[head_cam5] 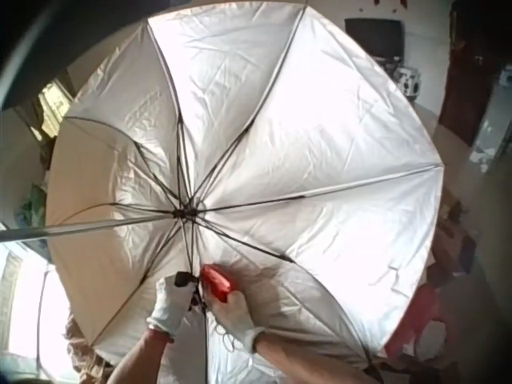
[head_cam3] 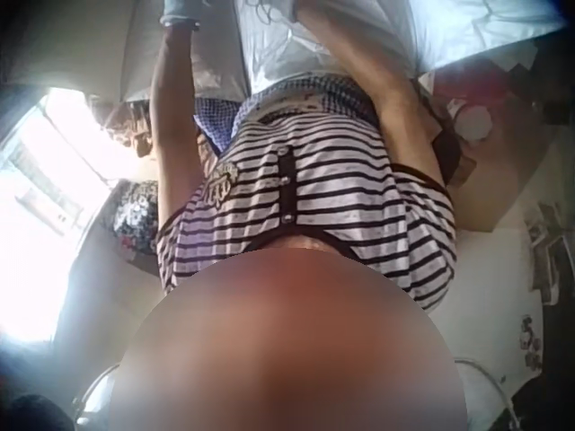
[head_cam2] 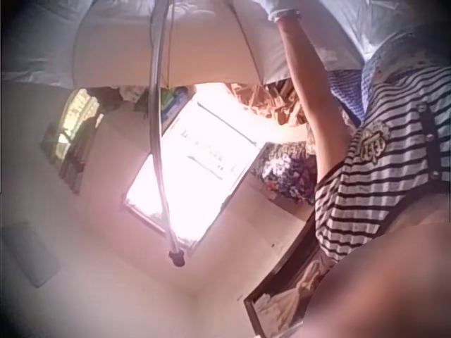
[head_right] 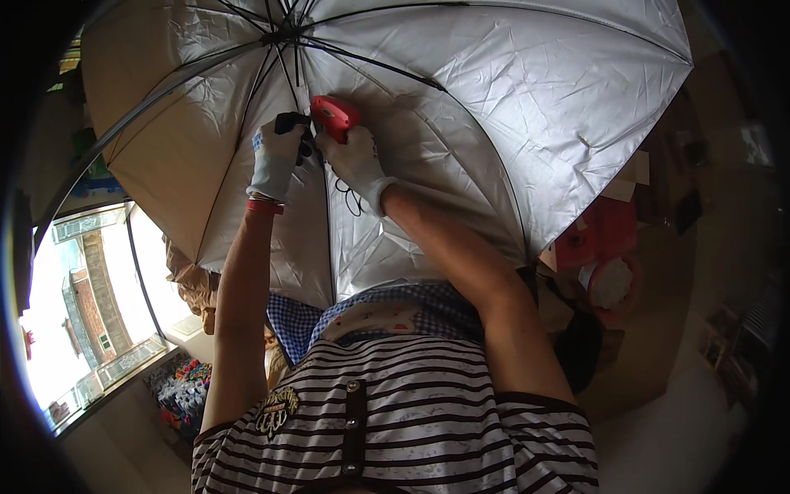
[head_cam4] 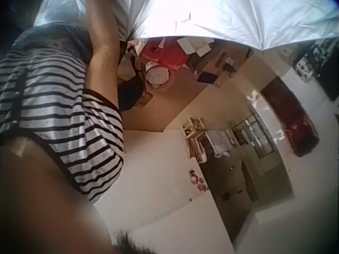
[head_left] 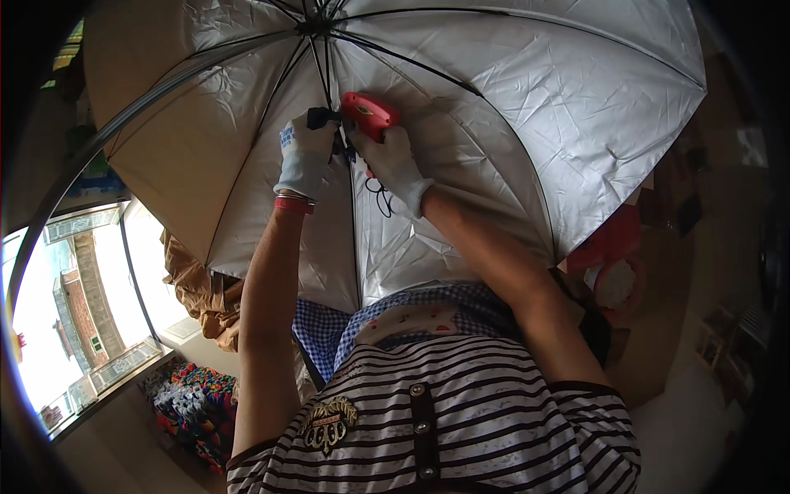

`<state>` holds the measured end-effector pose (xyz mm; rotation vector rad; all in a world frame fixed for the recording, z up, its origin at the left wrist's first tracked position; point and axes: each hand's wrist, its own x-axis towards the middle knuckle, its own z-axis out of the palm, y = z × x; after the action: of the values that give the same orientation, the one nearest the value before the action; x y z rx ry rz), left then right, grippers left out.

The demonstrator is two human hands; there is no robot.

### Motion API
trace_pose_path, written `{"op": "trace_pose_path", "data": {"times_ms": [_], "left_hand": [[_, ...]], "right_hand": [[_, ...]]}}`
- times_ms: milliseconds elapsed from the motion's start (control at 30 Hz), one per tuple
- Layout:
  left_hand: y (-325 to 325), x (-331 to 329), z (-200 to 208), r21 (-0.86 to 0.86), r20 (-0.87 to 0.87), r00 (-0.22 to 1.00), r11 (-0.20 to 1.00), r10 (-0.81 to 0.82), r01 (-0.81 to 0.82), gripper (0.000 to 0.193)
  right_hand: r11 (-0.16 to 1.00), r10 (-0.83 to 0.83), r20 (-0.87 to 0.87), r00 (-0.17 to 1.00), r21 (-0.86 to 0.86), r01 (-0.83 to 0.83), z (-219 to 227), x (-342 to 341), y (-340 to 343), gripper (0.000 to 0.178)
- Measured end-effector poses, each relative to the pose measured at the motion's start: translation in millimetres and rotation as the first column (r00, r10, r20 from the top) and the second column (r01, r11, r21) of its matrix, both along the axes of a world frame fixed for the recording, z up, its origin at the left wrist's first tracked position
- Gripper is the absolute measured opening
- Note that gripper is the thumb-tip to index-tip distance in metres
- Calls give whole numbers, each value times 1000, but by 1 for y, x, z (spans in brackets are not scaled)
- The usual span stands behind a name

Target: Assembling an umbrella by gluing the fabric onto the frame using a hot glue gun.

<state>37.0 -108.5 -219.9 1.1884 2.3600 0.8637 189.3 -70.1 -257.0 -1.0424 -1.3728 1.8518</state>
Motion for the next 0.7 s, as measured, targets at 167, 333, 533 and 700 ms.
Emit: {"op": "trace_pose_path", "data": {"times_ms": [167,333,533,700], "left_hand": [[3,1,-3,22,-41,999,1000,5,-4,19],[3,9,8,33,95,995,999,0,-3,18],[-3,4,23,64,193,980,998,-40,28,15],[-1,-8,15,4,304,952,999,-33,33,15]], "right_hand": [[993,-47,-214,976,-113,23,-11,-1,12,24],[956,45,-524,850,-224,-189,-58,3,35,34],[757,5,-749,662,-430,-492,-51,0,29,41],[749,-31,-752,658,-453,-483,-34,6,24,40]]}}
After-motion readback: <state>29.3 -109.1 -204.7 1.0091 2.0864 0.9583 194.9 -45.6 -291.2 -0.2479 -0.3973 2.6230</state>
